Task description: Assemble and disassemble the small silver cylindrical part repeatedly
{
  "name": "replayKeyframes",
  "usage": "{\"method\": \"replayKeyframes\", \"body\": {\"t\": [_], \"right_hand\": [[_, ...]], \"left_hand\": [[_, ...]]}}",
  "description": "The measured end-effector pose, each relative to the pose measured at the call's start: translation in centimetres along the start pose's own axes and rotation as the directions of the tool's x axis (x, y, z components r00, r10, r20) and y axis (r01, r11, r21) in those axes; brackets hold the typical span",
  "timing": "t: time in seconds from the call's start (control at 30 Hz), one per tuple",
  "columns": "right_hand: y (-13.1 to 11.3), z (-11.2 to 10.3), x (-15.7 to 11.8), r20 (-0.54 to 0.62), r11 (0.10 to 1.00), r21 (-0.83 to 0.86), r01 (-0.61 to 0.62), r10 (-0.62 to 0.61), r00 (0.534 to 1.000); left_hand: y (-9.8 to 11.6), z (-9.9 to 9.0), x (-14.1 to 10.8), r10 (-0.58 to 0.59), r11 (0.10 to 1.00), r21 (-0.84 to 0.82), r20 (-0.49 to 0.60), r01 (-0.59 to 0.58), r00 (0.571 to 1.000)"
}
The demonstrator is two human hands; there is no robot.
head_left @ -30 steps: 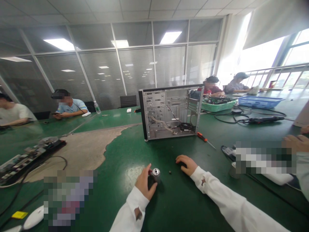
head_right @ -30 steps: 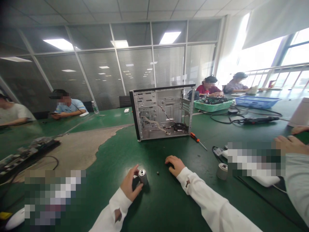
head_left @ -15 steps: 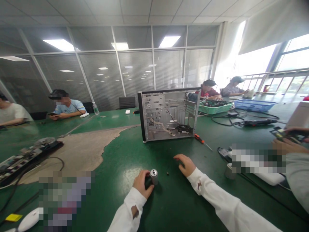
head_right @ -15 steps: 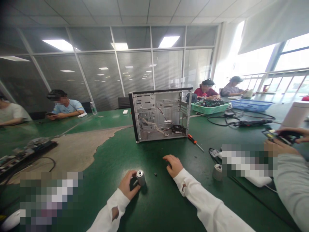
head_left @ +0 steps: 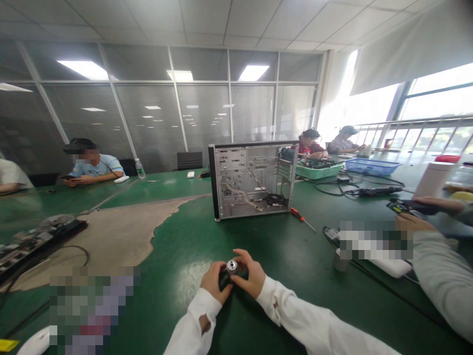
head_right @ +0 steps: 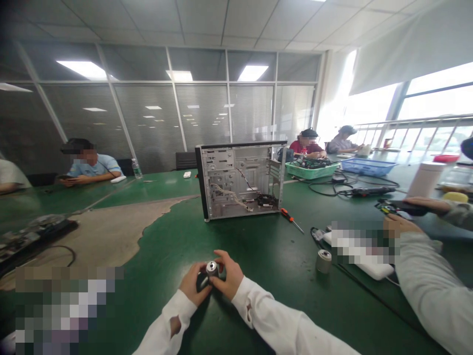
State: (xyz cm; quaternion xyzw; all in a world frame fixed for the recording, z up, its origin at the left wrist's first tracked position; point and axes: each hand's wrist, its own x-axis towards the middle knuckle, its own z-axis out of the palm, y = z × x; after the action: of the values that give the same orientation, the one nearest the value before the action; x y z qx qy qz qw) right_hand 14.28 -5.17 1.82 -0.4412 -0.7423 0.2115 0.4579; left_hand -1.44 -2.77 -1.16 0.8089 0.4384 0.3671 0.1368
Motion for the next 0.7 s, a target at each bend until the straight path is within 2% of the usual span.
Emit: {"method": "replayKeyframes", "body": {"t": [0.1, 0.17, 0.27, 0.33, 0.37, 0.43, 0.53, 0.63, 0.7], "right_hand": [[-0.2, -0.7, -0.2, -0.029, 1.0, 0.004, -0.011, 0.012, 1.0], [0.0, -2.3, -1.1, -0.065, 0.999, -0.022, -0.033, 0.032, 0.997], [1.3, -6.2, -3.7, -0.151, 0.989, -0.104, -0.105, 0.088, 0.985], [2.8, -9.4, -6.3, -0.257, 0.967, -0.174, -0.188, 0.14, 0.956], [3.7, -11.1, -7.8, -0.358, 0.948, -0.197, -0.249, 0.167, 0.919], [5.4, -14.4, -10.7, -0.549, 0.901, -0.215, -0.377, 0.208, 0.809], [7.6, -18.7, -14.2, -0.72, 0.807, -0.246, -0.537, 0.218, 0.658], [9.2, -21.5, -16.2, -0.8, 0.725, -0.258, -0.639, 0.21, 0.562], [9.8, -22.6, -16.8, -0.816, 0.7, -0.249, -0.669, 0.22, 0.534]], "left_hand": [[0.1, -0.1, -0.1, -0.002, 1.0, -0.009, 0.0, 0.002, 1.0], [0.1, -0.1, -0.2, -0.006, 1.0, -0.014, 0.005, 0.006, 1.0], [0.1, -0.2, -0.3, -0.008, 1.0, -0.011, 0.01, 0.008, 1.0], [0.1, -0.1, -0.2, -0.002, 1.0, -0.009, 0.006, 0.002, 1.0], [0.0, -0.1, -0.2, 0.0, 1.0, -0.009, 0.003, 0.0, 1.0], [-0.1, -0.1, -0.1, 0.001, 1.0, -0.012, 0.002, -0.001, 1.0], [-0.3, 0.0, -0.1, 0.001, 1.0, -0.022, 0.008, -0.001, 1.0], [-0.5, 0.0, -0.1, 0.016, 1.0, -0.021, 0.01, -0.016, 1.0], [-0.6, 0.1, -0.1, 0.027, 0.999, -0.019, 0.012, -0.027, 1.0]]}}
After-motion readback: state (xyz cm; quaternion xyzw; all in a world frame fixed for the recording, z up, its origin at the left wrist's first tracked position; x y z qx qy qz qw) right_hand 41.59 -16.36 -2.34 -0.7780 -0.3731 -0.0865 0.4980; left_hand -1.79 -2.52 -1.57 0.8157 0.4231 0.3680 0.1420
